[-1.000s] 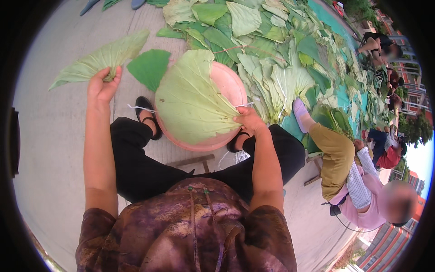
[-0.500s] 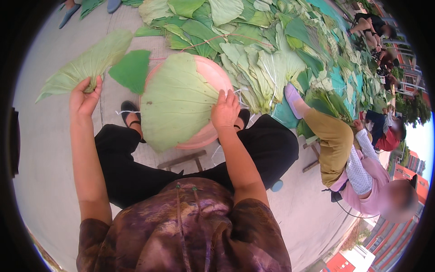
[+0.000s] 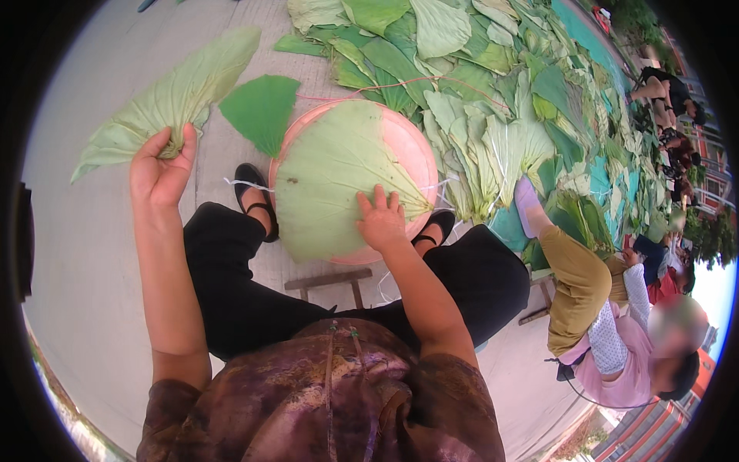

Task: The person picks up a long white string, layers several large green leaves on top of an inverted pink bucket, and ties the string around the bundle of leaves to secure them.

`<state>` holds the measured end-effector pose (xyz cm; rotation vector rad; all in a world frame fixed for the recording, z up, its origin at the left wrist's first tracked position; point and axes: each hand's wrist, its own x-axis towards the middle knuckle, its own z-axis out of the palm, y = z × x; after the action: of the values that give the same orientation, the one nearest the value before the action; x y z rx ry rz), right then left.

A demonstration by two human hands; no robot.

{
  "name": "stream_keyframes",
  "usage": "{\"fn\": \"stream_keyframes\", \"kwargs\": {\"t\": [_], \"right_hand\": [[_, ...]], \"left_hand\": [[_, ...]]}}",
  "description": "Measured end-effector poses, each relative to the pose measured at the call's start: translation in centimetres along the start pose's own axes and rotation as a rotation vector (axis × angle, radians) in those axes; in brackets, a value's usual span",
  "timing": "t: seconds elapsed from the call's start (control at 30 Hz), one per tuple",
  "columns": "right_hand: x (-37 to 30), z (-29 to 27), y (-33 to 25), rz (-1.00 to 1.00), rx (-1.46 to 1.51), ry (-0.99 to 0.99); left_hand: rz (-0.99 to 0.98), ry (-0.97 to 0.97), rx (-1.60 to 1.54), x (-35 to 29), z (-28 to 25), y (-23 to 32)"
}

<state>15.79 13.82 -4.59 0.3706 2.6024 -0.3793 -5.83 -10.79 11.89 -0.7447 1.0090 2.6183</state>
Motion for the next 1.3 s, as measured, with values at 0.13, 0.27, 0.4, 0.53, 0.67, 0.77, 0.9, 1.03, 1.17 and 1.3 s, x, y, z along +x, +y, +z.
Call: {"fn": "stream_keyframes", "kwargs": {"t": [0.13, 0.27, 0.4, 0.53, 0.67, 0.77, 0.9, 1.03, 1.17, 1.3], "right_hand": [[2.8, -2.1, -3.0, -0.189, -0.145, 0.266], [8.7, -3.3, -11.6, -0.571, 0.004, 0.482], [16.8, 0.9, -19.0, -0.524, -0.24, 0.094], [22.7, 5.3, -21.0, -0.252, -0.454, -0.268], [25.6, 7.6, -20.3, -0.129, -0.397, -0.438], [25.1, 7.6, -20.9, -0.26, -0.375, -0.413], [24.6, 3.6, -20.3, -0.41, -0.222, -0.394], [21.0, -4.3, -18.8, -0.436, 0.217, 0.532], [15.9, -10.3, -12.3, -0.324, 1.156, 0.497], [6.8, -13.5, -5.6, -0.074, 1.487, 0.255]], "left_hand": [[0.06, 0.089, -0.038, -0.7, -0.4, 1.4], [0.073, 0.116, -0.049, -0.3, -1.5, 2.2], [0.072, 0.13, -0.085, 0.0, -2.5, 2.8], [0.059, 0.155, -0.129, 0.5, -3.1, 3.2], [0.06, 0.2, -0.105, 1.4, -2.4, 3.0], [0.039, 0.228, -0.093, 2.0, -2.7, 3.3], [0.055, 0.199, -0.054, 1.6, -2.3, 2.6], [0.037, 0.156, -0.056, 0.6, -1.6, 2.3], [0.026, -0.023, -0.104, -0.5, -1.0, 1.5], [0.041, -0.112, -0.049, -1.5, -0.9, 0.9]]}}
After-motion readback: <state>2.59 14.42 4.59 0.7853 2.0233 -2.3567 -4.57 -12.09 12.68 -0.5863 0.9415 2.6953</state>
